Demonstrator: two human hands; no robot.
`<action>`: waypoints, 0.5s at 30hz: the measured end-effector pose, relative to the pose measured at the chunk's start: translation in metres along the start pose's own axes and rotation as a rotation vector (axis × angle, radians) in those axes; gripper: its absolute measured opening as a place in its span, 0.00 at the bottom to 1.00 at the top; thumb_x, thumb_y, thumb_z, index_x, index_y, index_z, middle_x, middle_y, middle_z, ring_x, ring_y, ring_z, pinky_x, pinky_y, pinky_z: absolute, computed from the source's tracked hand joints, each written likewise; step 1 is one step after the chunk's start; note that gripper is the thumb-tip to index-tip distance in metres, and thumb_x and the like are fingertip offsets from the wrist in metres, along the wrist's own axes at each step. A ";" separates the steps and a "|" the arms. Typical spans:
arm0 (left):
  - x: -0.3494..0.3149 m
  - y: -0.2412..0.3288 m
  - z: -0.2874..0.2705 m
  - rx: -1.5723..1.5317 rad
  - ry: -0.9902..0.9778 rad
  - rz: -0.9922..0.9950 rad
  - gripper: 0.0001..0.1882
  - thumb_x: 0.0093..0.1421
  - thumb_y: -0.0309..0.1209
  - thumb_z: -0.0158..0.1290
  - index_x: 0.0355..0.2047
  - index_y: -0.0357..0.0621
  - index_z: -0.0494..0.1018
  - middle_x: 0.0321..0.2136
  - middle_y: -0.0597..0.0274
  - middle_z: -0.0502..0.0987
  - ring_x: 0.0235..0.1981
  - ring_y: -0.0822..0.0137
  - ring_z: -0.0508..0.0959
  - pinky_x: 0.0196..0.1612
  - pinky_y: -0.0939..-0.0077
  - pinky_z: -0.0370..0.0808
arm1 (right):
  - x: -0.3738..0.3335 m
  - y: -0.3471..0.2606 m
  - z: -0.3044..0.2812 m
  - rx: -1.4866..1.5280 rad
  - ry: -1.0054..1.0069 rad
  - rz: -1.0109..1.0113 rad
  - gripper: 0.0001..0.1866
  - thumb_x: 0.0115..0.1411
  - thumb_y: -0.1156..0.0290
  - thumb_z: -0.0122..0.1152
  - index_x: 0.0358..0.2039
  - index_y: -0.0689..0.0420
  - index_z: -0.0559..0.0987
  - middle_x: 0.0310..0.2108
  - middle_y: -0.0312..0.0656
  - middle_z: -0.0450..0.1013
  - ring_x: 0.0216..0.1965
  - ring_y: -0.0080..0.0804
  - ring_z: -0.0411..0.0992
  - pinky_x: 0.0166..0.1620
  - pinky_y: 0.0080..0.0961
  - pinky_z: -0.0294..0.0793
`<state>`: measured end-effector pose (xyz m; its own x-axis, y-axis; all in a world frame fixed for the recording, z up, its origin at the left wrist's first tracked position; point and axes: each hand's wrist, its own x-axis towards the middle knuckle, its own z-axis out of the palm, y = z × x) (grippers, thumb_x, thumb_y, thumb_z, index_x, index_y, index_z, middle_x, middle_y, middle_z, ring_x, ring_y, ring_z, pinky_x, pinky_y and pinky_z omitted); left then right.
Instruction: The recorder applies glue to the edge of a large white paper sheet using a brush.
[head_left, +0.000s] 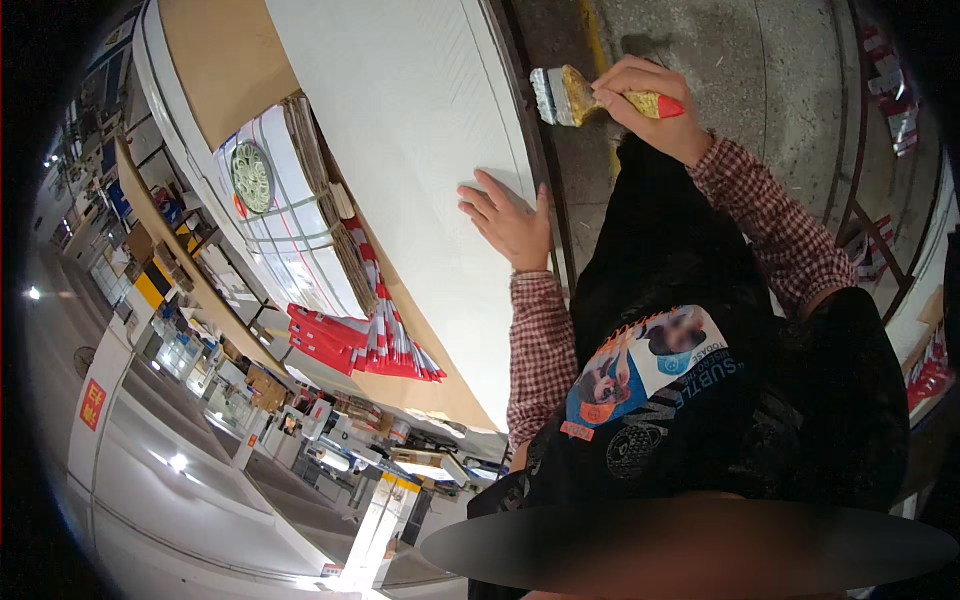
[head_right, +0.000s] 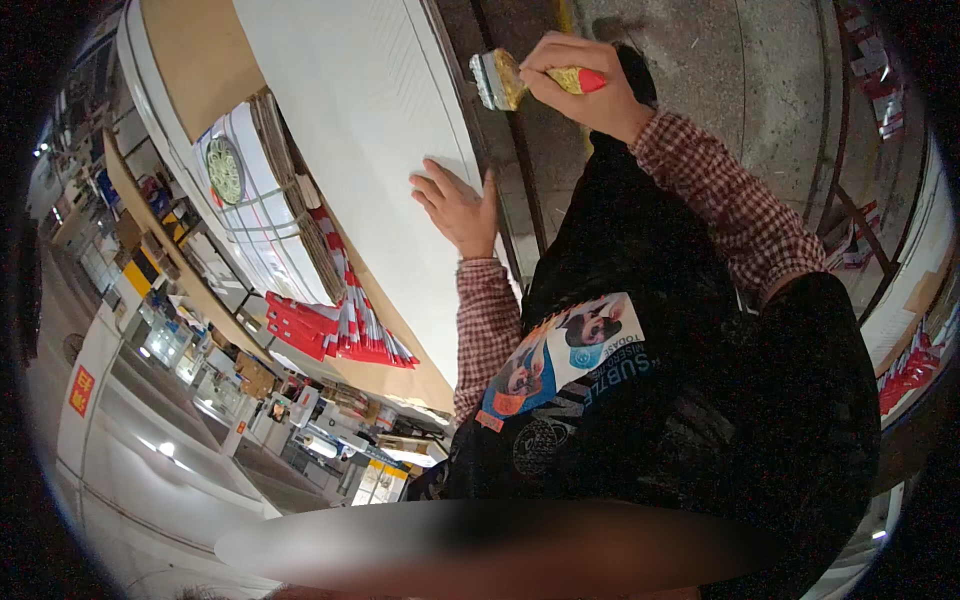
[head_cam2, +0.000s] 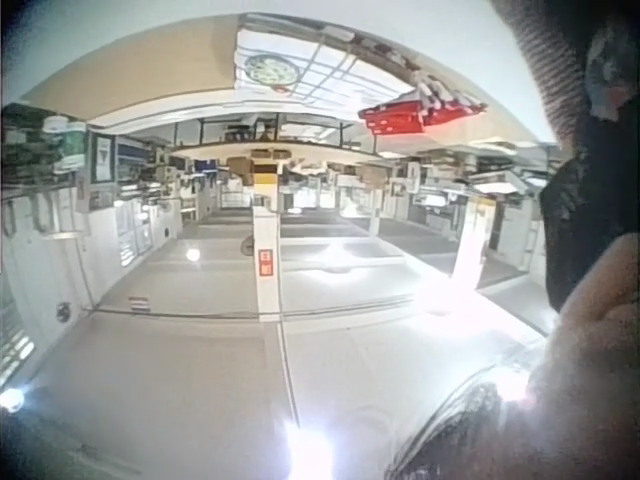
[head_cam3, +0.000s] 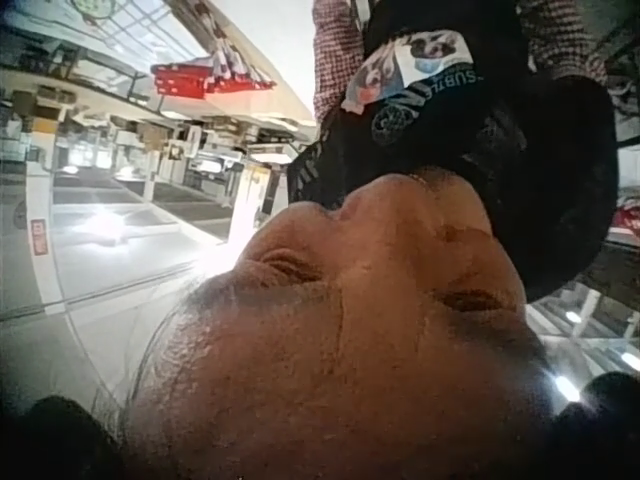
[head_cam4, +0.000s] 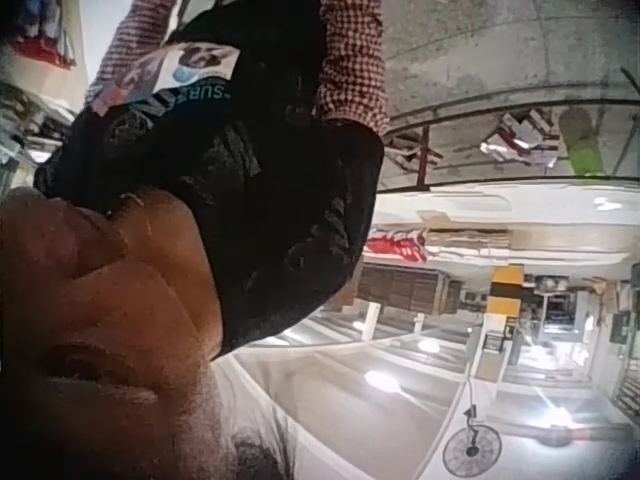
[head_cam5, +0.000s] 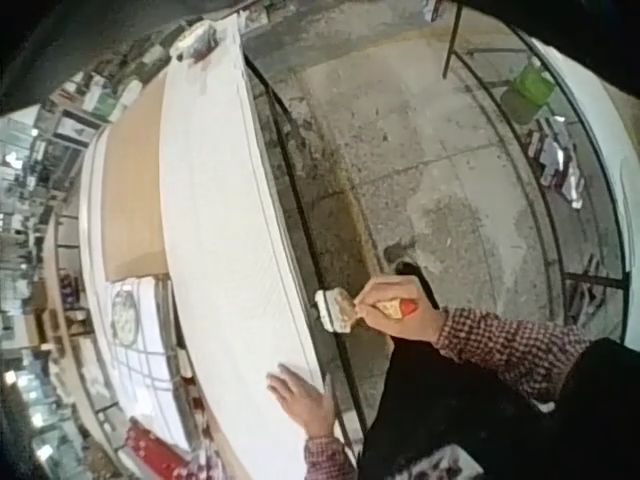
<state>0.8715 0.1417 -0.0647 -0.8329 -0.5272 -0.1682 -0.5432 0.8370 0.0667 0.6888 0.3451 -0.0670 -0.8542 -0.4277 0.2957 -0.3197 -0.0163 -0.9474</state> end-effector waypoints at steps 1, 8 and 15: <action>0.003 -0.005 -0.008 -0.096 -0.073 0.033 0.50 0.50 0.50 0.59 0.65 0.43 0.45 0.63 0.32 0.44 0.63 0.30 0.46 0.61 0.47 0.52 | 0.002 0.001 0.001 -0.004 0.003 -0.024 0.03 0.56 0.78 0.60 0.30 0.63 0.79 0.33 0.41 0.76 0.33 0.28 0.74 0.35 0.21 0.72; 0.019 -0.017 -0.048 -0.371 -0.211 0.061 0.35 0.55 0.38 0.57 0.61 0.41 0.59 0.58 0.36 0.59 0.62 0.50 0.59 0.59 0.67 0.61 | 0.029 0.013 0.015 -0.148 0.068 -0.147 0.04 0.57 0.75 0.60 0.32 0.61 0.79 0.34 0.41 0.76 0.35 0.28 0.74 0.37 0.21 0.74; 0.021 -0.023 -0.047 -0.439 -0.216 0.085 0.36 0.54 0.39 0.57 0.61 0.41 0.58 0.58 0.30 0.58 0.59 0.35 0.59 0.58 0.58 0.62 | -0.005 0.011 0.032 0.015 -0.017 -0.089 0.04 0.57 0.75 0.60 0.31 0.62 0.79 0.34 0.41 0.76 0.35 0.29 0.75 0.37 0.22 0.74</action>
<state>0.8615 0.1049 -0.0232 -0.8604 -0.3788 -0.3408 -0.5064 0.7103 0.4890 0.7024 0.3184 -0.0827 -0.8155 -0.4393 0.3769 -0.3879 -0.0685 -0.9192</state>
